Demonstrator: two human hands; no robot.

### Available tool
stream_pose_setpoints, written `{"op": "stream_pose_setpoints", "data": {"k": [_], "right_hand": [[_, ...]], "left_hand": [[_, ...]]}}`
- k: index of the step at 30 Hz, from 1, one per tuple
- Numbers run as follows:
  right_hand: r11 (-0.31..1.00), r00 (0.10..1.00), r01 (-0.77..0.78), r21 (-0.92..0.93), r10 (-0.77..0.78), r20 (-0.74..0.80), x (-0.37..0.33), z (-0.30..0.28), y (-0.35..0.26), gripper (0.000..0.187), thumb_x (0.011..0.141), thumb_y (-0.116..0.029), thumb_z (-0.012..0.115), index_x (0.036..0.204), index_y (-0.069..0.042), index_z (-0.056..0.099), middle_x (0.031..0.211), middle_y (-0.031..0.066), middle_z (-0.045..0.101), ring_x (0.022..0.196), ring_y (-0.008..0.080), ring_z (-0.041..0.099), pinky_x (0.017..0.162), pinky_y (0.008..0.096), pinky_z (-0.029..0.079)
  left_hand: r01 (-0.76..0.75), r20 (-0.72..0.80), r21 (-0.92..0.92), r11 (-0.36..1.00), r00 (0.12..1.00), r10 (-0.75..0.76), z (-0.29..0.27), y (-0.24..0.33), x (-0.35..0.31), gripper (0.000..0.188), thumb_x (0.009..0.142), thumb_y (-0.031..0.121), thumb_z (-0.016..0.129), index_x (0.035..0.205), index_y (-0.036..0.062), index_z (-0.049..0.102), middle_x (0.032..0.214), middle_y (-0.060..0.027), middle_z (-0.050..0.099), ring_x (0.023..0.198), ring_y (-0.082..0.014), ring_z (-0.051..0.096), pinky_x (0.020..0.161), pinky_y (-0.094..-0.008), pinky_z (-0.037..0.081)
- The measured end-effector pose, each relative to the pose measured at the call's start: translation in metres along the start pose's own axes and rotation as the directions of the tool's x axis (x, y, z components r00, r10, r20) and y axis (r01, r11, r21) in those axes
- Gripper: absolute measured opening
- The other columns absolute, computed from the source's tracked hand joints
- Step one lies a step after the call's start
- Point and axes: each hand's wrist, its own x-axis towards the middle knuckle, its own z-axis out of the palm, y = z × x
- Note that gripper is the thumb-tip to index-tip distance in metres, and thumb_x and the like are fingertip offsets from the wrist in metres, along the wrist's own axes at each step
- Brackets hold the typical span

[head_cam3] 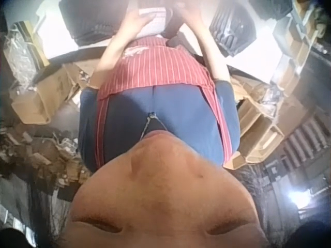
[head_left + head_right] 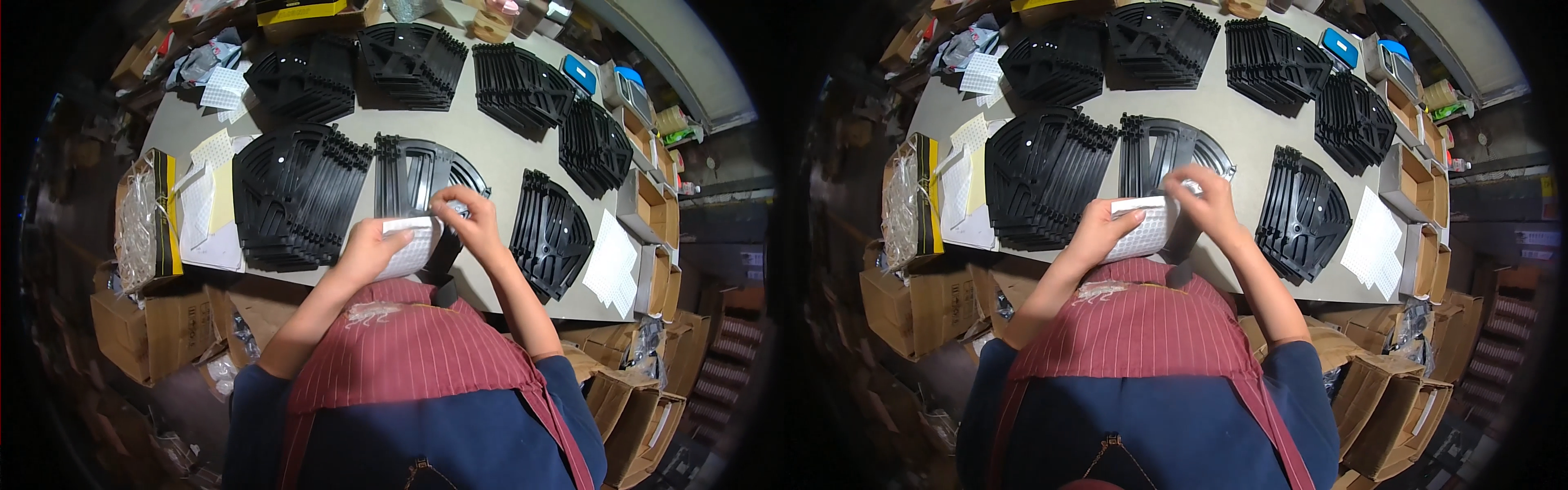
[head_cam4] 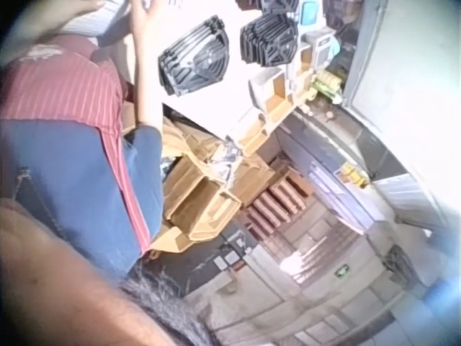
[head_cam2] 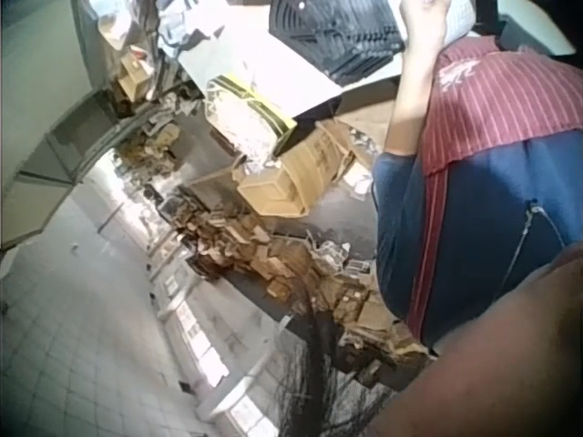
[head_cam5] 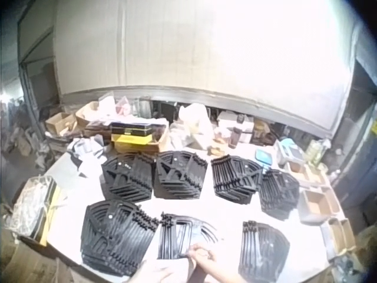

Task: The person picks up black plastic frames, peels white stickers from a sheet, applies the stickers to the frames, stacks the frames on a workbench, and places the stacks into cardboard boxes.

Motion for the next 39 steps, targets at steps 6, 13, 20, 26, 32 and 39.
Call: {"op": "stream_pose_setpoints", "data": {"k": [6,13,20,26,32,39], "right_hand": [[0.520,0.868,0.326,-0.789,-0.495,0.033,0.042,-0.002,0.050,0.006,0.077,-0.005,0.063,0.082,-0.007,0.065,0.087,0.0091,0.063,0.085,0.0297,0.061,0.088,0.0412,0.046],[0.682,0.955,0.286,-0.673,-0.264,0.137,0.015,-0.003,0.035,0.011,0.070,-0.017,0.068,0.071,-0.006,0.063,0.077,0.0091,0.065,0.080,0.0323,0.061,0.086,0.0427,0.046],[0.707,0.995,-0.047,-0.706,-0.032,-0.098,0.027,0.015,0.041,0.047,0.079,-0.028,0.075,0.108,0.003,0.055,0.073,0.0202,0.068,0.071,0.0401,0.066,0.071,0.0479,0.051],[0.684,0.896,-0.255,-0.683,-0.097,-0.433,0.005,-0.098,0.031,0.059,0.076,-0.026,0.078,0.125,0.001,0.058,0.079,0.0205,0.068,0.071,0.0374,0.067,0.067,0.0470,0.053],[0.468,0.762,-0.613,-0.637,0.136,-0.634,-0.093,-0.221,0.097,0.059,0.079,-0.025,0.075,0.131,-0.002,0.060,0.086,0.0212,0.072,0.078,0.0368,0.071,0.072,0.0431,0.055],[0.071,0.889,-0.455,-0.887,0.083,-0.450,-0.096,-0.162,0.075,0.044,0.083,-0.029,0.071,0.120,-0.004,0.068,0.117,0.0218,0.067,0.113,0.0357,0.060,0.107,0.0498,0.037]], "left_hand": [[0.055,0.012,-0.129,0.990,0.998,-0.054,-0.003,0.000,-0.001,0.027,0.097,0.009,0.065,0.116,-0.0092,0.068,0.101,-0.0120,0.074,0.087,-0.0148,0.070,0.077,-0.0287,0.057],[0.038,-0.066,-0.219,0.975,0.996,-0.053,-0.015,-0.003,-0.008,0.029,0.097,0.010,0.065,0.118,-0.0105,0.067,0.103,-0.0141,0.074,0.089,-0.0173,0.071,0.079,-0.0306,0.057],[0.089,-0.008,-0.193,0.977,0.996,-0.093,0.000,0.001,0.005,0.030,0.098,0.010,0.063,0.120,-0.0101,0.066,0.106,-0.0152,0.073,0.092,-0.0186,0.071,0.082,-0.0322,0.057],[0.147,0.037,-0.275,0.950,0.989,-0.142,-0.016,0.003,-0.002,0.034,0.097,0.009,0.062,0.124,-0.0119,0.062,0.114,-0.0187,0.071,0.100,-0.0236,0.071,0.088,-0.0351,0.057],[0.212,0.098,-0.286,0.934,0.977,-0.192,-0.012,0.007,0.008,0.036,0.098,0.012,0.062,0.126,-0.0118,0.060,0.114,-0.0185,0.070,0.102,-0.0240,0.070,0.089,-0.0350,0.057],[0.229,0.184,-0.109,0.967,0.961,-0.207,0.005,0.014,0.027,0.035,0.100,0.013,0.060,0.126,-0.0100,0.060,0.115,-0.0169,0.070,0.101,-0.0220,0.070,0.089,-0.0351,0.056]]}}
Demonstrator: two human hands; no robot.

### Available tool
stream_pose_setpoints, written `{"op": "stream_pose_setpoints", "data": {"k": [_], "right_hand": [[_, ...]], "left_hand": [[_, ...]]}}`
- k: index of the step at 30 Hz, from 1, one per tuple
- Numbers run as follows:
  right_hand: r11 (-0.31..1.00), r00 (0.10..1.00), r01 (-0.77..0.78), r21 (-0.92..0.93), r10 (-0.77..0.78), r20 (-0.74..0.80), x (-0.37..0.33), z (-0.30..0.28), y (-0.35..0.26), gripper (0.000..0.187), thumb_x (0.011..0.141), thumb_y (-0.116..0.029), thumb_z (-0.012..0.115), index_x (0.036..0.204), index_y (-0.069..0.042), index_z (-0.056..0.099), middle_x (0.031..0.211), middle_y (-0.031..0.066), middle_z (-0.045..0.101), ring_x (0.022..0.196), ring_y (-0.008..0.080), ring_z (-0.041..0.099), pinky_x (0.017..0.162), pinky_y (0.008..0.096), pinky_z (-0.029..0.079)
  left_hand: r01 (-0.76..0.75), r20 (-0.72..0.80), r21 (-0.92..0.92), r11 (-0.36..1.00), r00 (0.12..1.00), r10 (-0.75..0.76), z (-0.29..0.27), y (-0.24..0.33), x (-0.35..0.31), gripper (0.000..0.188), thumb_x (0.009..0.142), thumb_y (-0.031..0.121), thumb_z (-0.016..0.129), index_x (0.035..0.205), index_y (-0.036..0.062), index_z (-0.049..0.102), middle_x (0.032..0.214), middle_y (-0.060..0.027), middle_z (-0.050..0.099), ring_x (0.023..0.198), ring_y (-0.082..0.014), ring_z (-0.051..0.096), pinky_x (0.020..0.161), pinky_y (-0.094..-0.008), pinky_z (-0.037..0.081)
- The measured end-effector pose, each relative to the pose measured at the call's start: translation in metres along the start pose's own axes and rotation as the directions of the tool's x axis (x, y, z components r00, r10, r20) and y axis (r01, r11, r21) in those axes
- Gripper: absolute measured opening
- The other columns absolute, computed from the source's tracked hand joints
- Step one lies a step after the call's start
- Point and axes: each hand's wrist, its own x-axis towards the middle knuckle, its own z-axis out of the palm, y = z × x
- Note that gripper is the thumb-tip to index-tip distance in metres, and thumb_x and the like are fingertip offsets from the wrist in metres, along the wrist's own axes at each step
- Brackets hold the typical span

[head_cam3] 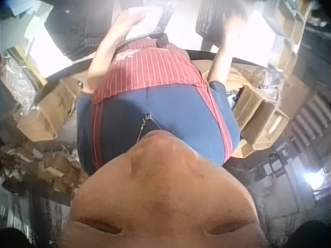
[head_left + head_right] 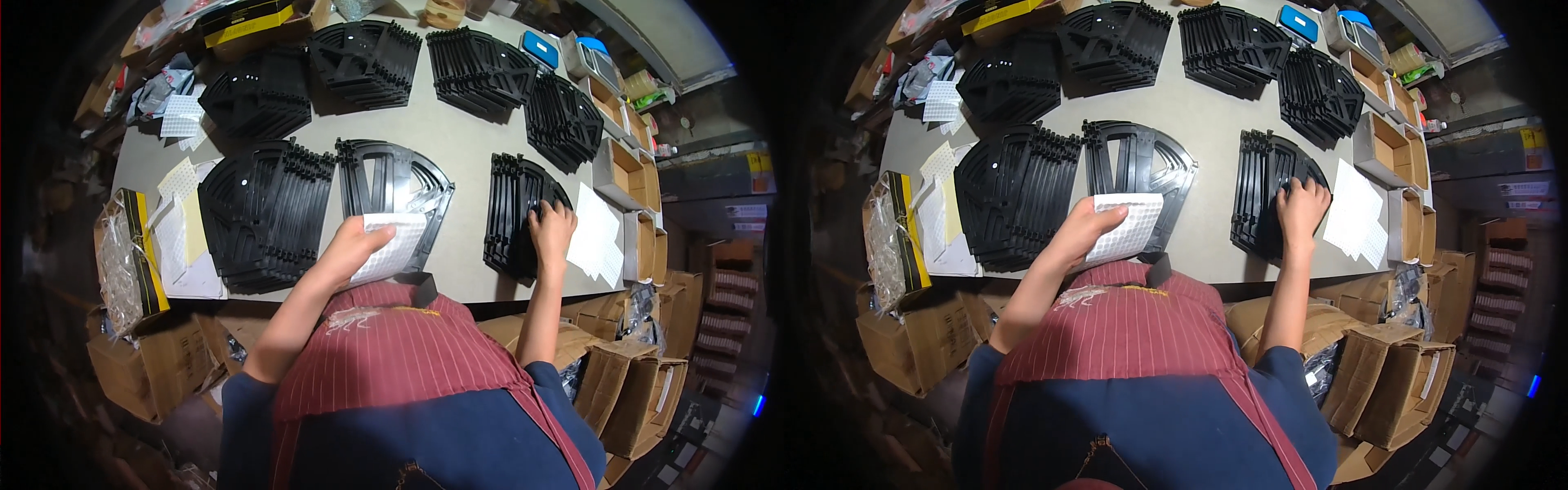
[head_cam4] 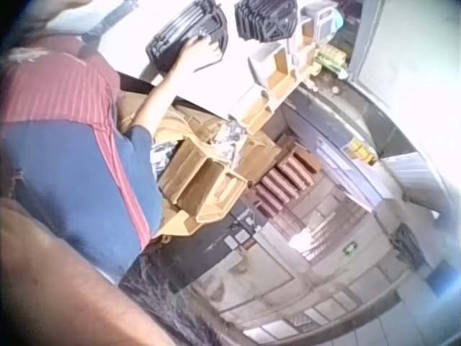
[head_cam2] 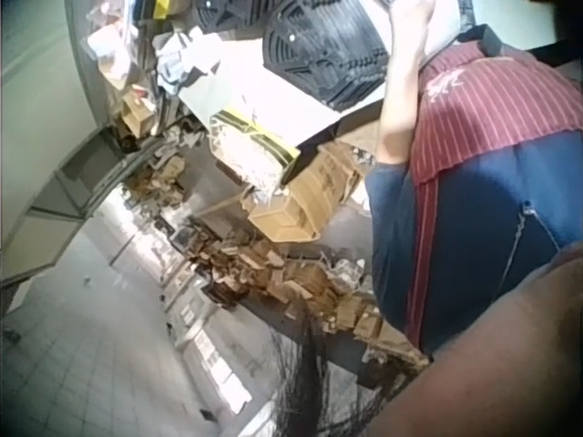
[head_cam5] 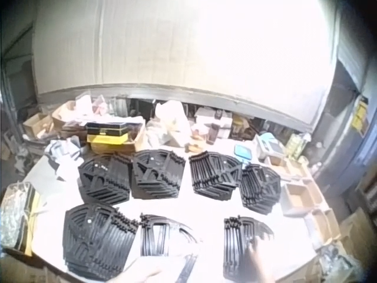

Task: The person picks up black plastic frames, peels white stickers from a sheet, applies the stickers to the frames, stacks the frames on a workbench, and places the stacks into cardboard boxes.

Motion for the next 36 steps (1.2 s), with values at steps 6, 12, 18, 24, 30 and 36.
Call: {"op": "stream_pose_setpoints", "data": {"k": [6,12,18,24,30,36], "right_hand": [[0.389,0.884,0.438,0.810,-0.350,-0.310,-0.008,-0.076,-0.136,0.026,0.084,-0.009,0.073,0.109,-0.004,0.066,0.117,0.0160,0.066,0.111,0.0351,0.062,0.098,0.0435,0.048],[0.247,0.798,0.512,0.823,-0.491,-0.349,-0.013,-0.082,-0.183,0.021,0.082,-0.008,0.073,0.100,-0.003,0.065,0.099,0.0124,0.068,0.097,0.0327,0.064,0.088,0.0397,0.050],[0.114,0.856,0.266,0.957,-0.485,-0.180,-0.008,-0.067,-0.191,0.011,0.086,-0.006,0.071,0.093,0.001,0.070,0.090,0.0102,0.071,0.085,0.0222,0.067,0.079,0.0324,0.051],[0.028,0.877,-0.077,0.997,-0.473,0.081,0.003,-0.062,-0.193,0.017,0.090,-0.013,0.068,0.097,0.001,0.072,0.089,0.0092,0.073,0.087,0.0154,0.068,0.079,0.0283,0.052],[0.352,0.870,0.481,0.803,-0.307,-0.386,0.027,-0.051,-0.210,0.012,0.080,-0.006,0.070,0.091,-0.004,0.065,0.091,0.0122,0.067,0.089,0.0338,0.063,0.084,0.0411,0.048],[0.540,0.657,0.753,0.375,-0.593,-0.465,0.038,0.000,-0.215,0.021,0.069,-0.009,0.070,0.088,-0.006,0.061,0.093,0.0090,0.063,0.092,0.0300,0.060,0.091,0.0418,0.046]], "left_hand": [[0.011,-0.047,-0.083,0.996,0.999,-0.015,0.005,0.003,-0.003,0.033,0.099,0.013,0.060,0.125,-0.0075,0.063,0.111,-0.0129,0.071,0.097,-0.0183,0.068,0.086,-0.0333,0.054],[-0.028,-0.065,-0.184,0.982,0.998,0.017,-0.001,0.003,-0.014,0.032,0.099,0.013,0.061,0.124,-0.0057,0.064,0.110,-0.0112,0.071,0.097,-0.0171,0.068,0.084,-0.0326,0.055],[-0.111,-0.093,-0.013,0.994,0.990,0.109,-0.010,-0.012,-0.015,0.031,0.099,0.011,0.059,0.125,-0.0054,0.065,0.106,-0.0088,0.071,0.091,-0.0148,0.069,0.081,-0.0303,0.055],[-0.108,-0.120,-0.004,0.994,0.987,0.107,-0.013,-0.013,-0.016,0.030,0.100,0.011,0.058,0.123,-0.0072,0.064,0.104,-0.0100,0.072,0.088,-0.0154,0.070,0.079,-0.0298,0.057],[-0.082,-0.158,-0.093,0.992,0.985,0.067,-0.016,-0.014,-0.018,0.029,0.100,0.010,0.058,0.121,-0.0087,0.064,0.107,-0.0132,0.072,0.093,-0.0184,0.071,0.081,-0.0325,0.057],[-0.119,-0.194,-0.135,0.984,0.977,0.091,-0.021,-0.017,-0.020,0.030,0.098,0.010,0.061,0.121,-0.0096,0.063,0.109,-0.0157,0.072,0.094,-0.0206,0.071,0.083,-0.0335,0.058]]}}
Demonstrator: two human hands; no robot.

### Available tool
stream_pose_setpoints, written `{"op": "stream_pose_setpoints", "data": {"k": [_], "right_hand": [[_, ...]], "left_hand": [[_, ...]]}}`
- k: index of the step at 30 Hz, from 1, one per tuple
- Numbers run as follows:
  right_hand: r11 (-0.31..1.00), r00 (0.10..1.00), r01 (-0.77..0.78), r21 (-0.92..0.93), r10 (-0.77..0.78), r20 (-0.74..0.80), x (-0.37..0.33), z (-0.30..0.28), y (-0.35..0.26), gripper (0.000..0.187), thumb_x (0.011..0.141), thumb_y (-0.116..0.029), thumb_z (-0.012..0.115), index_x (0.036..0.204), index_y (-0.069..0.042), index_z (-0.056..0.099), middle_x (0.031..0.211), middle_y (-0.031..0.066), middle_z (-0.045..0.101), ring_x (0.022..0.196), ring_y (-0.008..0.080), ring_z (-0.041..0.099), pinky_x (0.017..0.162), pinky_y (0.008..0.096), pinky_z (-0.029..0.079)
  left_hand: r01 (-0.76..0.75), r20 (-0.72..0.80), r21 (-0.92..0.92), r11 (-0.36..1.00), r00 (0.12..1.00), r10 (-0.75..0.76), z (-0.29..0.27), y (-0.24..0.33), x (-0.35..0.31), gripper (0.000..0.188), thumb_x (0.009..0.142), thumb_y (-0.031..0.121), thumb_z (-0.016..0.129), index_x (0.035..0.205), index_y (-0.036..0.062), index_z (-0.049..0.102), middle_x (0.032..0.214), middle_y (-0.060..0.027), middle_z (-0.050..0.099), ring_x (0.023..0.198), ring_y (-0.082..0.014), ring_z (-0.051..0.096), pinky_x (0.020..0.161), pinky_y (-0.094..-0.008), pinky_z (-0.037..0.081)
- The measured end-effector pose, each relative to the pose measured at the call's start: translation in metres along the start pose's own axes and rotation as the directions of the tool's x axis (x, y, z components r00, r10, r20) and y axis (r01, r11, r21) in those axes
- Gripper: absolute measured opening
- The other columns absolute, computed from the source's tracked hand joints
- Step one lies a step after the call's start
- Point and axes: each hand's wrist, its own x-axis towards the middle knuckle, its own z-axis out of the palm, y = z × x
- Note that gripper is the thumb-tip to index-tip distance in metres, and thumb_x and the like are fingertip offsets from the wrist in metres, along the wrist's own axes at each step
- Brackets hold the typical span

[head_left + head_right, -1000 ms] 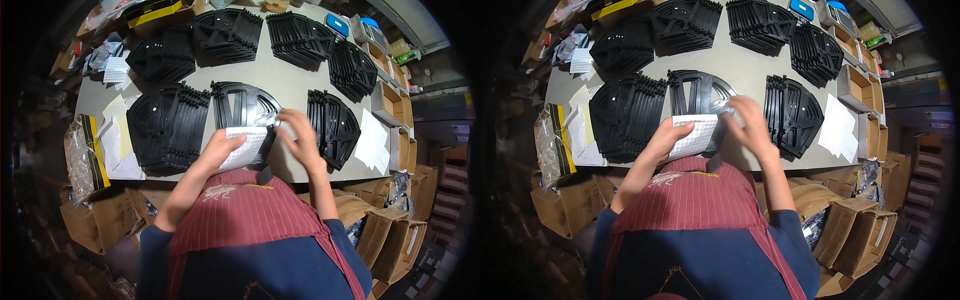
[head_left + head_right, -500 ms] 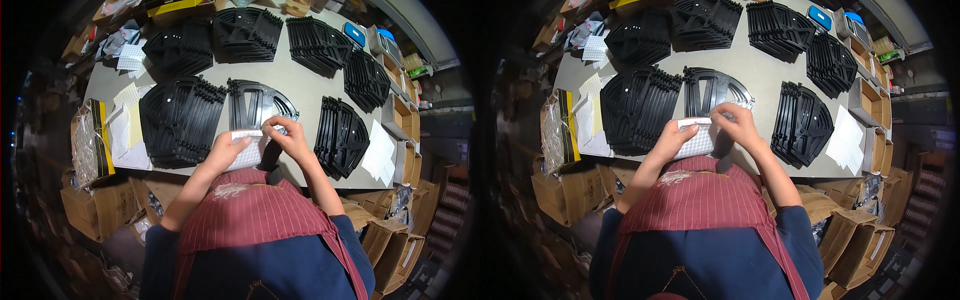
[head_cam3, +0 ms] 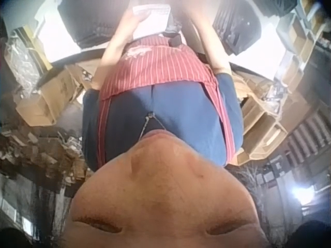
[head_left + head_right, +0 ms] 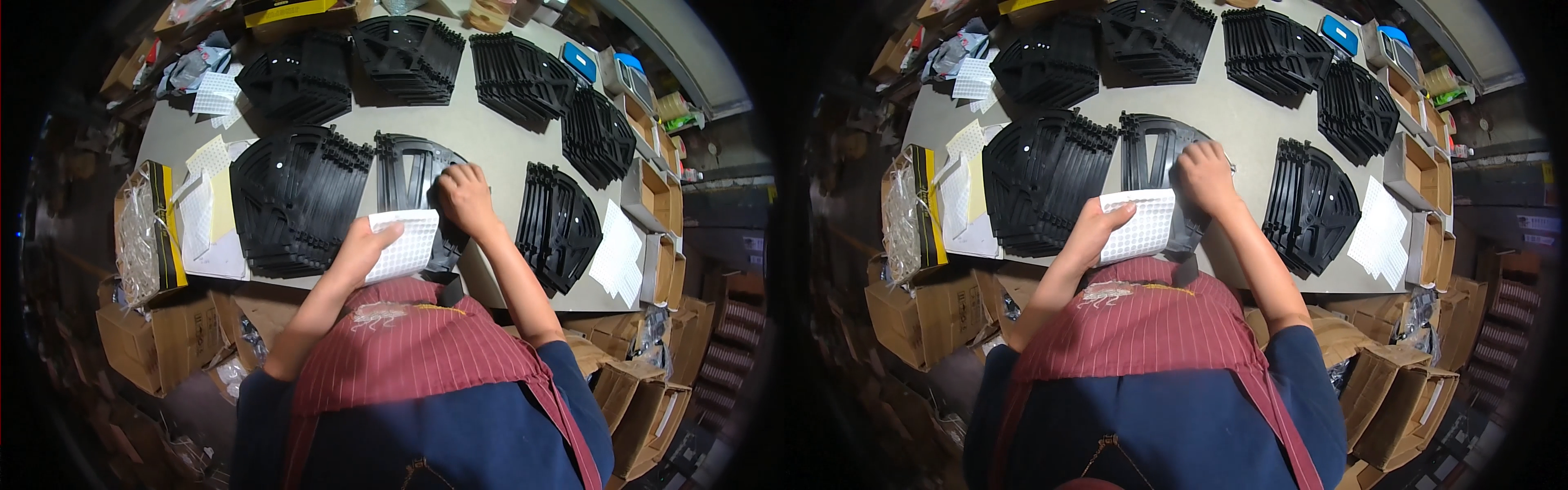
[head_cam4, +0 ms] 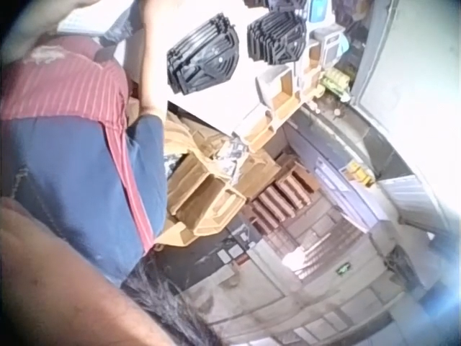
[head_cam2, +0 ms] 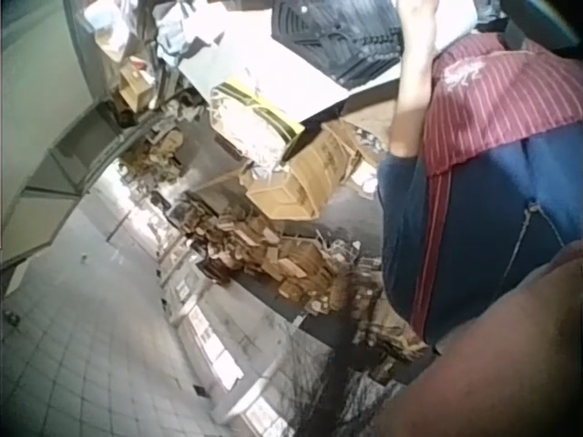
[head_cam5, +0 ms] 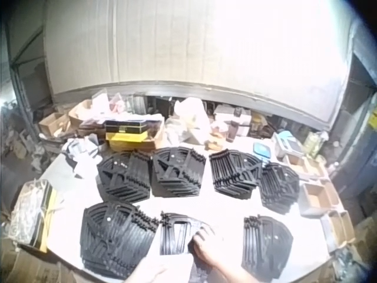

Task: The person picks up black plastic frames, peels white stickers from a sheet, applies the stickers to the frames, stacks the frames on a workbench, and places the stacks into cardboard boxes.

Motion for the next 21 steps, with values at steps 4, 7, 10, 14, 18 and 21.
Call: {"op": "stream_pose_setpoints", "data": {"k": [4,7,10,14,18,21], "right_hand": [[0.969,0.996,-0.074,0.234,0.062,0.058,-0.018,-0.025,-0.010,0.019,0.069,-0.015,0.068,0.083,-0.005,0.061,0.088,0.0085,0.065,0.091,0.0289,0.060,0.092,0.0434,0.045],[0.937,0.950,-0.309,0.164,0.299,0.086,-0.017,-0.017,-0.011,0.016,0.076,-0.018,0.069,0.081,-0.005,0.060,0.086,0.0128,0.067,0.087,0.0335,0.062,0.087,0.0458,0.045],[0.892,0.881,-0.452,-0.005,0.447,0.153,-0.006,-0.008,-0.024,0.032,0.083,-0.025,0.072,0.095,0.001,0.057,0.080,0.0206,0.065,0.081,0.0392,0.062,0.078,0.0494,0.047],[0.825,0.841,-0.541,0.163,0.524,0.136,0.000,-0.012,-0.016,0.049,0.077,-0.029,0.077,0.106,0.005,0.056,0.083,0.0258,0.066,0.082,0.0442,0.064,0.078,0.0506,0.050],[0.640,0.643,-0.766,0.059,0.765,0.038,-0.019,-0.083,0.033,0.058,0.077,-0.030,0.078,0.125,-0.002,0.061,0.092,0.0238,0.070,0.087,0.0399,0.069,0.077,0.0474,0.054],[0.468,0.466,-0.884,0.003,0.881,-0.080,-0.081,-0.139,0.096,0.056,0.075,-0.028,0.074,0.123,-0.002,0.065,0.087,0.0203,0.072,0.081,0.0352,0.071,0.075,0.0446,0.055]], "left_hand": [[-0.012,-0.065,-0.042,0.999,0.998,0.009,-0.011,0.009,-0.009,0.031,0.098,0.011,0.061,0.120,-0.0110,0.063,0.109,-0.0177,0.072,0.094,-0.0218,0.072,0.082,-0.0327,0.058],[0.008,-0.078,-0.068,0.998,0.997,-0.013,-0.009,0.010,-0.007,0.031,0.098,0.011,0.061,0.120,-0.0115,0.063,0.109,-0.0191,0.072,0.095,-0.0234,0.073,0.082,-0.0327,0.058],[0.011,-0.068,-0.066,0.998,0.998,-0.016,-0.005,0.007,0.001,0.030,0.097,0.009,0.061,0.120,-0.0114,0.063,0.109,-0.0184,0.072,0.095,-0.0235,0.073,0.082,-0.0328,0.058],[-0.021,-0.061,-0.063,0.998,0.998,0.017,-0.003,0.010,0.001,0.029,0.096,0.008,0.063,0.117,-0.0118,0.065,0.109,-0.0169,0.072,0.095,-0.0216,0.071,0.083,-0.0319,0.055],[-0.039,-0.149,-0.101,0.994,0.989,0.023,-0.021,0.018,-0.013,0.029,0.095,0.006,0.062,0.118,-0.0125,0.064,0.109,-0.0191,0.072,0.096,-0.0251,0.072,0.085,-0.0335,0.057],[-0.023,-0.179,-0.122,0.992,0.984,0.001,-0.033,0.023,-0.014,0.031,0.095,0.006,0.062,0.120,-0.0131,0.062,0.111,-0.0202,0.071,0.097,-0.0269,0.072,0.086,-0.0347,0.058]]}}
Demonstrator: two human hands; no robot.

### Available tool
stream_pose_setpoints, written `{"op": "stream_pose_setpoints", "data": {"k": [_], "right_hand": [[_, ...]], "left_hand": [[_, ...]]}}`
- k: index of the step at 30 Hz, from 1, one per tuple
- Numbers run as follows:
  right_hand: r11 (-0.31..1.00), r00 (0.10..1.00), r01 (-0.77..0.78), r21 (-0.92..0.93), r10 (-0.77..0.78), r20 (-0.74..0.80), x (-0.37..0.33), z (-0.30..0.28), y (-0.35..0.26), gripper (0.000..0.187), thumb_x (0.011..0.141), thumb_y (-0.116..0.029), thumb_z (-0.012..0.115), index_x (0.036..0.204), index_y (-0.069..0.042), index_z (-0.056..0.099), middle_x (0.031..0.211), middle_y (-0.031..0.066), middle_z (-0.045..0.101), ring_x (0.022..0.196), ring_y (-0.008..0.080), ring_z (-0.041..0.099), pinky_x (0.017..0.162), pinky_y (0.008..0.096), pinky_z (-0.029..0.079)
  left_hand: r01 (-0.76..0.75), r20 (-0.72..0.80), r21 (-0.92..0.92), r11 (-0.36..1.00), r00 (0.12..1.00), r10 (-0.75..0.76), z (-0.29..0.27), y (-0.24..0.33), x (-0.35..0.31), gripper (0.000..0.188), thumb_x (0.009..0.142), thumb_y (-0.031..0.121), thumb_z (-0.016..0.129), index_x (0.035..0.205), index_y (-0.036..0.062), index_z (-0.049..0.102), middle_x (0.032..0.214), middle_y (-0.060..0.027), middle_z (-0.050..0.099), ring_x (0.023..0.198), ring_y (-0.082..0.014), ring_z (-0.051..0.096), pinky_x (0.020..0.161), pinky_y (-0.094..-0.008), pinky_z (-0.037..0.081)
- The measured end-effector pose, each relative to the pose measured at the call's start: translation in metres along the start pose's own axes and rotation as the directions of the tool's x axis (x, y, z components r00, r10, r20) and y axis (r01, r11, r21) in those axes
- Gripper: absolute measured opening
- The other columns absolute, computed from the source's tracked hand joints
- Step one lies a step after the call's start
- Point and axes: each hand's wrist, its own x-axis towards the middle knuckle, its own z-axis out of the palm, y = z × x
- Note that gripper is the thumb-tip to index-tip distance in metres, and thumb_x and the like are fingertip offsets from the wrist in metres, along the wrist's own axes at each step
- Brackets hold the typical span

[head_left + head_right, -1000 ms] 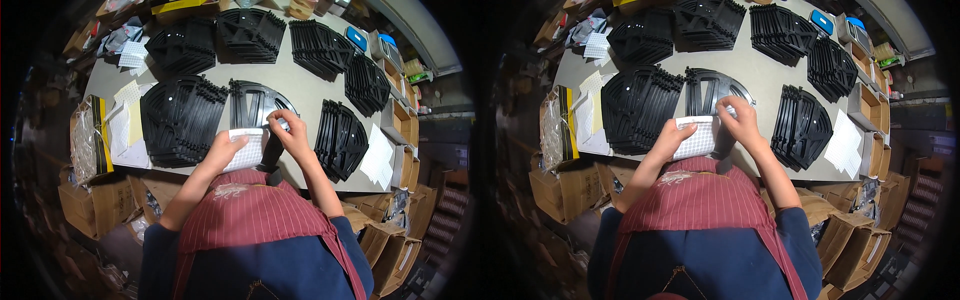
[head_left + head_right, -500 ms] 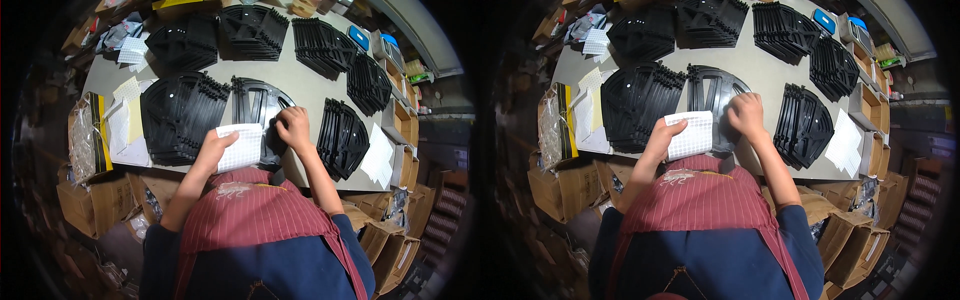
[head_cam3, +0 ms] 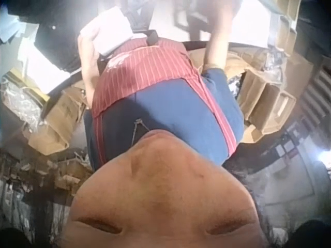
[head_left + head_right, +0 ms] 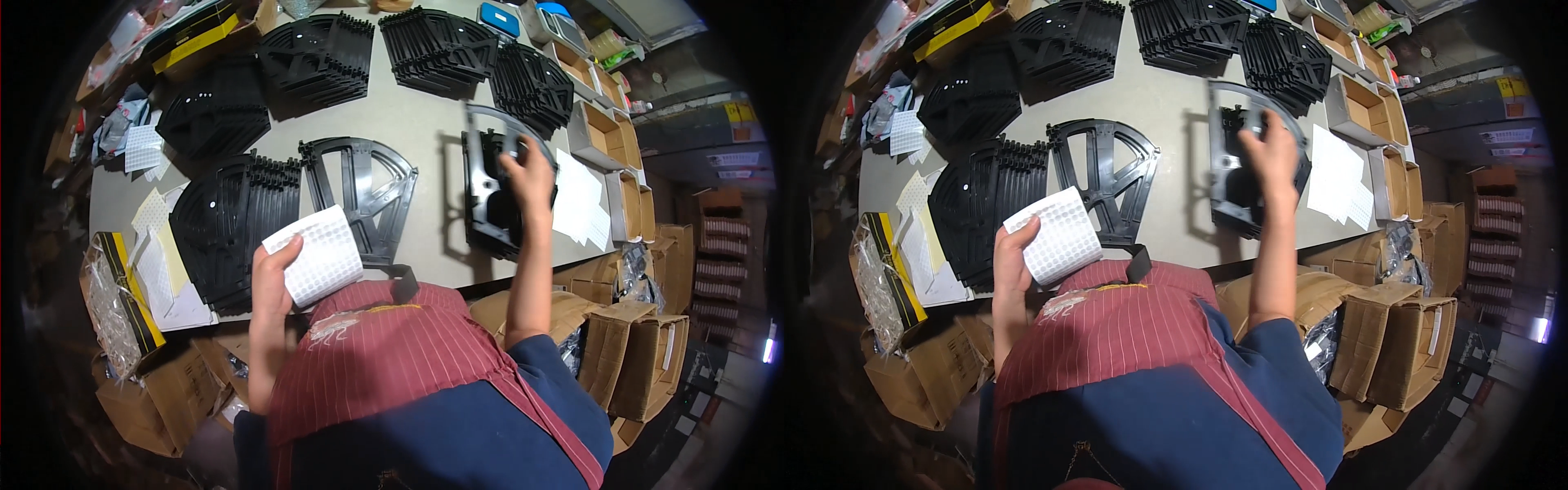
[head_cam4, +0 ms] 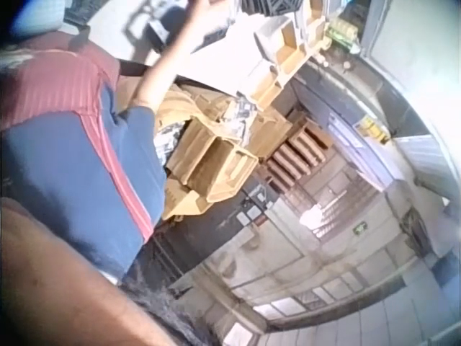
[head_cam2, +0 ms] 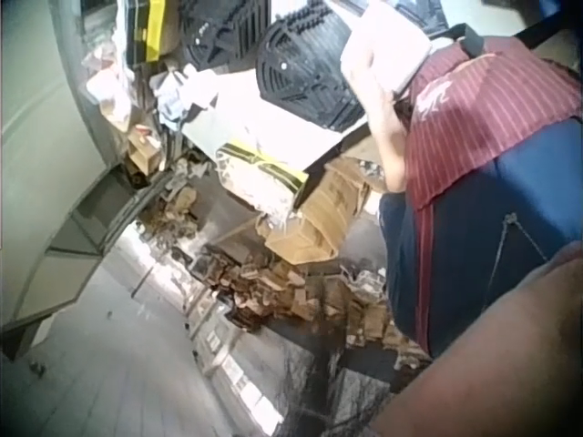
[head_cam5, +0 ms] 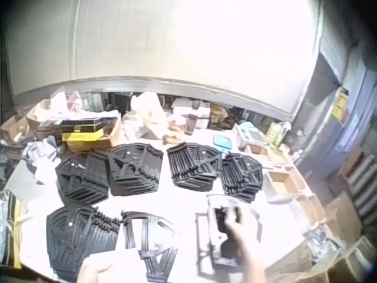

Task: The person picks up black plastic frames, peels white stickers from a sheet, applies the stickers to the frames, stacks the frames on a workbench, and places the stacks into cardboard boxes.

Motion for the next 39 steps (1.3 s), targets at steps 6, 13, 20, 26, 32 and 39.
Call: {"op": "stream_pose_setpoints", "data": {"k": [6,13,20,26,32,39], "right_hand": [[0.968,0.988,0.154,-0.200,-0.151,0.026,0.002,-0.012,0.114,0.048,0.079,-0.025,0.072,0.122,-0.003,0.064,0.092,0.0236,0.072,0.083,0.0396,0.071,0.076,0.0454,0.056],[0.841,0.934,0.274,-0.466,-0.348,-0.078,-0.028,0.000,0.083,0.034,0.087,-0.029,0.070,0.111,-0.005,0.070,0.100,0.0194,0.071,0.096,0.0382,0.064,0.085,0.0470,0.050],[0.900,0.940,0.308,-0.308,-0.238,0.243,-0.028,0.021,0.054,0.041,0.075,-0.036,0.075,0.087,0.001,0.065,0.082,0.0219,0.070,0.089,0.0391,0.064,0.086,0.0490,0.045],[0.945,0.933,0.257,-0.201,-0.189,0.307,-0.009,0.017,0.065,0.037,0.072,-0.032,0.076,0.085,0.002,0.067,0.081,0.0249,0.069,0.083,0.0434,0.067,0.080,0.0490,0.051],[0.947,0.912,0.254,-0.199,-0.166,0.374,-0.009,0.011,0.064,0.043,0.076,-0.036,0.079,0.091,0.002,0.065,0.087,0.0254,0.070,0.087,0.0435,0.068,0.079,0.0504,0.054],[0.943,0.912,0.145,-0.300,-0.009,0.410,-0.012,0.019,0.041,0.050,0.080,-0.038,0.078,0.100,0.005,0.063,0.094,0.0276,0.070,0.095,0.0443,0.067,0.083,0.0496,0.053]], "left_hand": [[0.069,0.088,-0.029,0.997,0.994,-0.066,0.016,0.001,0.010,0.031,0.095,0.006,0.061,0.120,-0.0134,0.062,0.111,-0.0213,0.071,0.098,-0.0278,0.072,0.086,-0.0355,0.058],[0.051,0.184,0.080,0.995,0.981,-0.065,0.046,0.003,0.009,0.035,0.095,0.008,0.062,0.121,-0.0144,0.061,0.113,-0.0218,0.071,0.098,-0.0261,0.072,0.086,-0.0343,0.058],[0.041,0.139,0.116,0.992,0.989,-0.057,0.047,0.002,0.000,0.032,0.096,0.007,0.060,0.121,-0.0140,0.061,0.112,-0.0216,0.071,0.098,-0.0258,0.072,0.085,-0.0338,0.058],[0.051,0.132,0.107,0.993,0.989,-0.065,0.041,-0.001,-0.005,0.031,0.096,0.007,0.061,0.120,-0.0129,0.062,0.111,-0.0206,0.071,0.097,-0.0250,0.073,0.084,-0.0334,0.059],[0.039,0.077,0.117,0.992,0.996,-0.049,0.030,-0.009,-0.006,0.030,0.097,0.008,0.061,0.118,-0.0127,0.063,0.110,-0.0198,0.071,0.095,-0.0240,0.072,0.083,-0.0324,0.058],[0.028,0.073,0.126,0.992,0.997,-0.038,0.032,-0.011,-0.005,0.030,0.096,0.009,0.062,0.117,-0.0123,0.063,0.108,-0.0189,0.071,0.094,-0.0235,0.072,0.082,-0.0324,0.057]]}}
